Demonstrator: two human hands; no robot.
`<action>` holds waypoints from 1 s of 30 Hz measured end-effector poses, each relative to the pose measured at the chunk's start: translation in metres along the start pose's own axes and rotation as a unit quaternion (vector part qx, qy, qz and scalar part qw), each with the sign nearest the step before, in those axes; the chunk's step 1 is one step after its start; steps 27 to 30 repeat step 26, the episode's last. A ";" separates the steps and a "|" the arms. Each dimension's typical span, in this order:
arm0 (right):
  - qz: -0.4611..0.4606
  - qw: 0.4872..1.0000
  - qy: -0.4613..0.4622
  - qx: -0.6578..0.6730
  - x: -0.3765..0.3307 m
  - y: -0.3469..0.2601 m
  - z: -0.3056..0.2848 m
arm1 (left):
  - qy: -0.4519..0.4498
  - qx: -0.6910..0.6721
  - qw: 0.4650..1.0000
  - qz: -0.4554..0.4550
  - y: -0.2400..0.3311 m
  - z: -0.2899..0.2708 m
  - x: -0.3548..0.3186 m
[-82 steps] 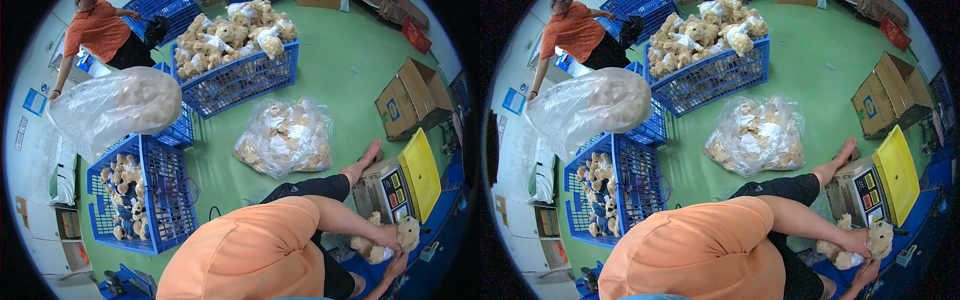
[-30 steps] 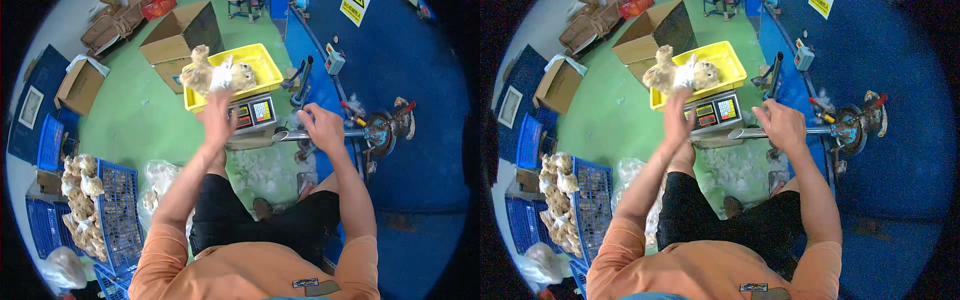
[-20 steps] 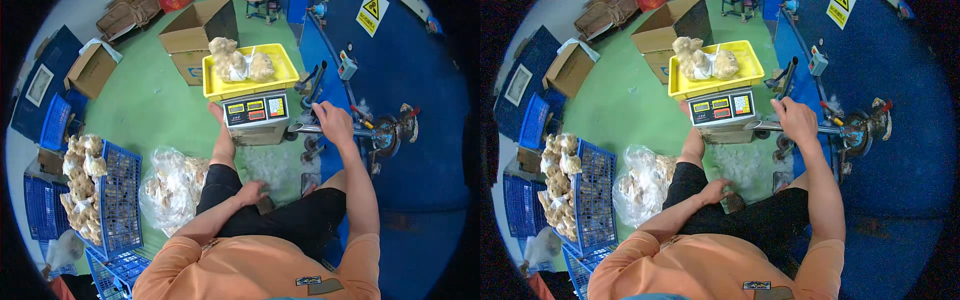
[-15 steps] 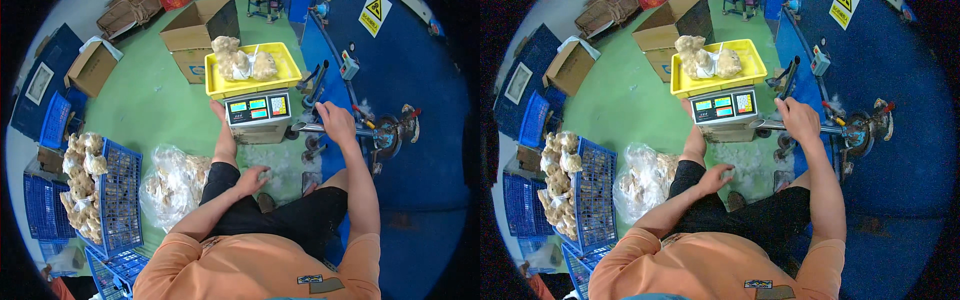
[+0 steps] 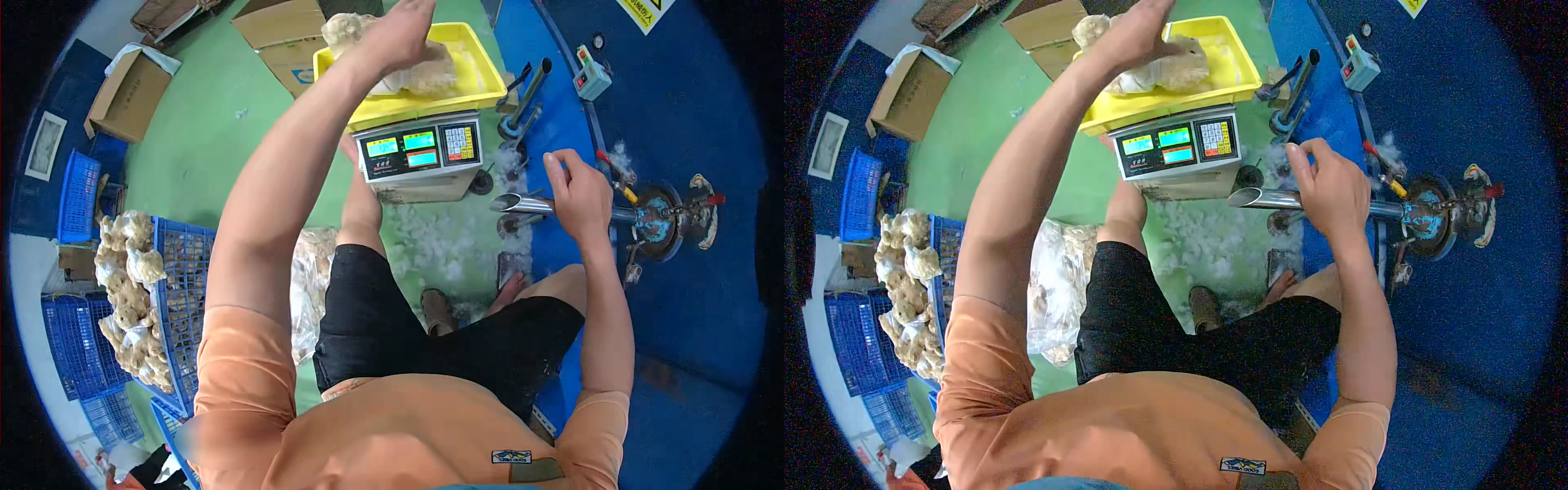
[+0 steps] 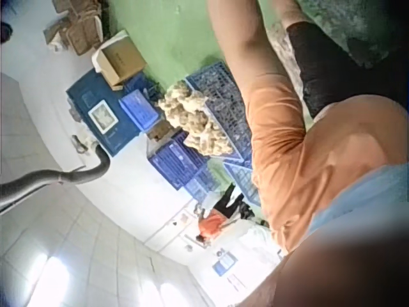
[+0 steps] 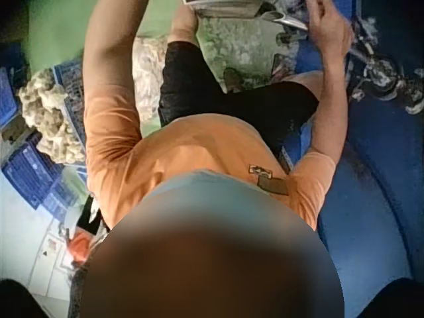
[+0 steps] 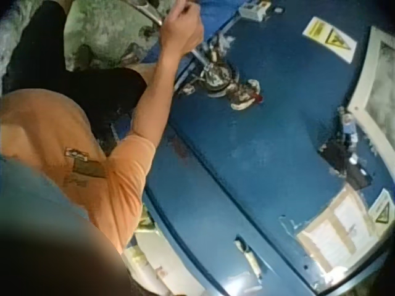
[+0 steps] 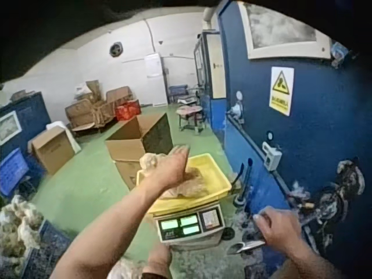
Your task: The recorder is stuffing plush toy bears and weighing them on a digital scale to ensure consistency.
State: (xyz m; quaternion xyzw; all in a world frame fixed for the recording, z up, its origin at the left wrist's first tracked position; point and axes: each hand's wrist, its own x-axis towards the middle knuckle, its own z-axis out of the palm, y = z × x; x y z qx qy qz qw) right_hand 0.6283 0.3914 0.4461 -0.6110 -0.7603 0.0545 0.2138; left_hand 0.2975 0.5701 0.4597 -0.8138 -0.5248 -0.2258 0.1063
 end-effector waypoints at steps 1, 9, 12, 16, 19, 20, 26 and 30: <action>0.005 1.000 0.000 -0.001 0.001 0.001 0.001 | -0.031 0.111 0.991 0.061 -0.019 0.029 0.003; 0.013 0.999 0.023 -0.018 -0.004 0.011 0.000 | -0.179 0.127 0.965 -0.142 0.004 0.029 -0.062; 0.004 0.999 0.034 -0.022 -0.002 0.012 0.006 | -0.011 0.118 0.984 -0.134 0.018 0.003 -0.089; -0.011 0.996 0.064 -0.063 -0.005 0.020 0.013 | 0.172 -0.178 0.964 -0.101 0.079 -0.044 -0.141; -0.010 0.996 0.063 -0.065 -0.004 0.023 0.015 | 0.096 -0.360 0.902 -0.219 0.145 -0.055 -0.197; -0.012 0.996 0.060 -0.065 -0.003 0.024 0.014 | 0.060 -0.461 0.837 -0.289 0.154 -0.043 -0.213; -0.007 0.999 0.038 -0.036 -0.007 0.015 0.006 | -0.020 -0.682 0.606 -0.409 0.213 -0.006 -0.251; -0.007 0.999 0.038 -0.036 -0.007 0.015 0.006 | -0.020 -0.682 0.606 -0.409 0.213 -0.006 -0.251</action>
